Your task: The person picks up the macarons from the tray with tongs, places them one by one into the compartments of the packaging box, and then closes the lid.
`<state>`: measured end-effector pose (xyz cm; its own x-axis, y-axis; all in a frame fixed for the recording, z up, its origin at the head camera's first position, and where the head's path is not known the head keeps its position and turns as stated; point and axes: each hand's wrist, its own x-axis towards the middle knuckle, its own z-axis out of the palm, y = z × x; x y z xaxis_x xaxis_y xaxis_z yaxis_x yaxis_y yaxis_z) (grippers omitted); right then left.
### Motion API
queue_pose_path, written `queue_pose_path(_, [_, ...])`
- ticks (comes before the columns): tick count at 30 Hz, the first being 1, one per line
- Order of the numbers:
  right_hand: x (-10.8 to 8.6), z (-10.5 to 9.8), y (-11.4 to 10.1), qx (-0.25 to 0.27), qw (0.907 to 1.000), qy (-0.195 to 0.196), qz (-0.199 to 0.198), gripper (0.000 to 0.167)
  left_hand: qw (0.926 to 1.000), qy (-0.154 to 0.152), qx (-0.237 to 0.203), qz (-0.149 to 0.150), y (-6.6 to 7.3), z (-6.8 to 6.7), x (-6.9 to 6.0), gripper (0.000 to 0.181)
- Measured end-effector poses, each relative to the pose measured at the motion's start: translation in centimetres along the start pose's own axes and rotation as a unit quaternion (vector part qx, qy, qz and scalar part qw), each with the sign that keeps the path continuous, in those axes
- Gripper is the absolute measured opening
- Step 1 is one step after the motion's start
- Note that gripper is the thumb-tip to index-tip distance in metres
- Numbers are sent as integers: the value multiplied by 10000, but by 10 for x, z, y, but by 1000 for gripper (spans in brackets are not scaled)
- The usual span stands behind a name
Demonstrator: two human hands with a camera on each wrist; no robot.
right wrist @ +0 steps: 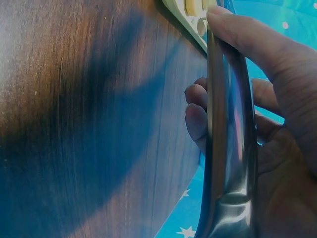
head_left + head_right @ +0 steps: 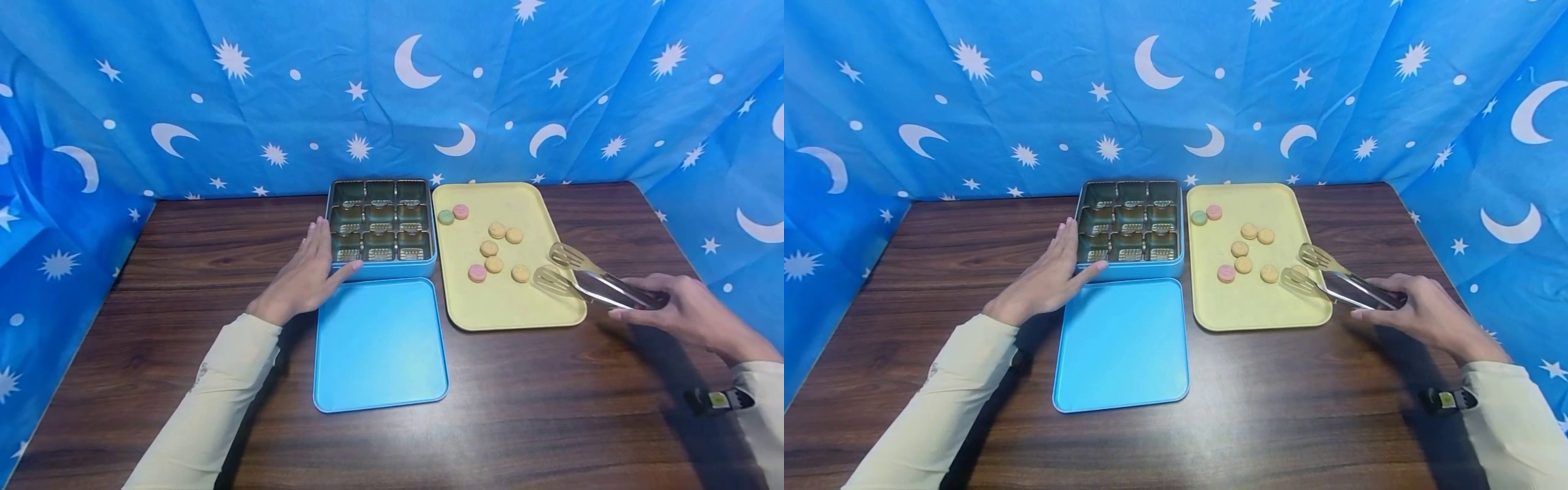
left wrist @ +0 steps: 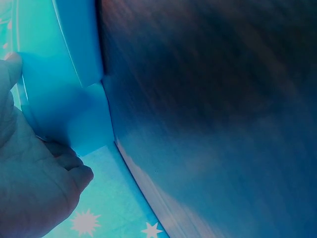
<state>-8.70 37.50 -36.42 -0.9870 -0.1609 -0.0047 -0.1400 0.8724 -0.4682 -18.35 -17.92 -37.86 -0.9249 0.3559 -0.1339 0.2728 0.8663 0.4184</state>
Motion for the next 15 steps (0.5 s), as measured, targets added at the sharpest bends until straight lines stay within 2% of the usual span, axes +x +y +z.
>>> queue_pose_path(15, [6,-6,-3,-188,9990,-4,-412,55,10000,-51,3,5,1,-2,-2,99])
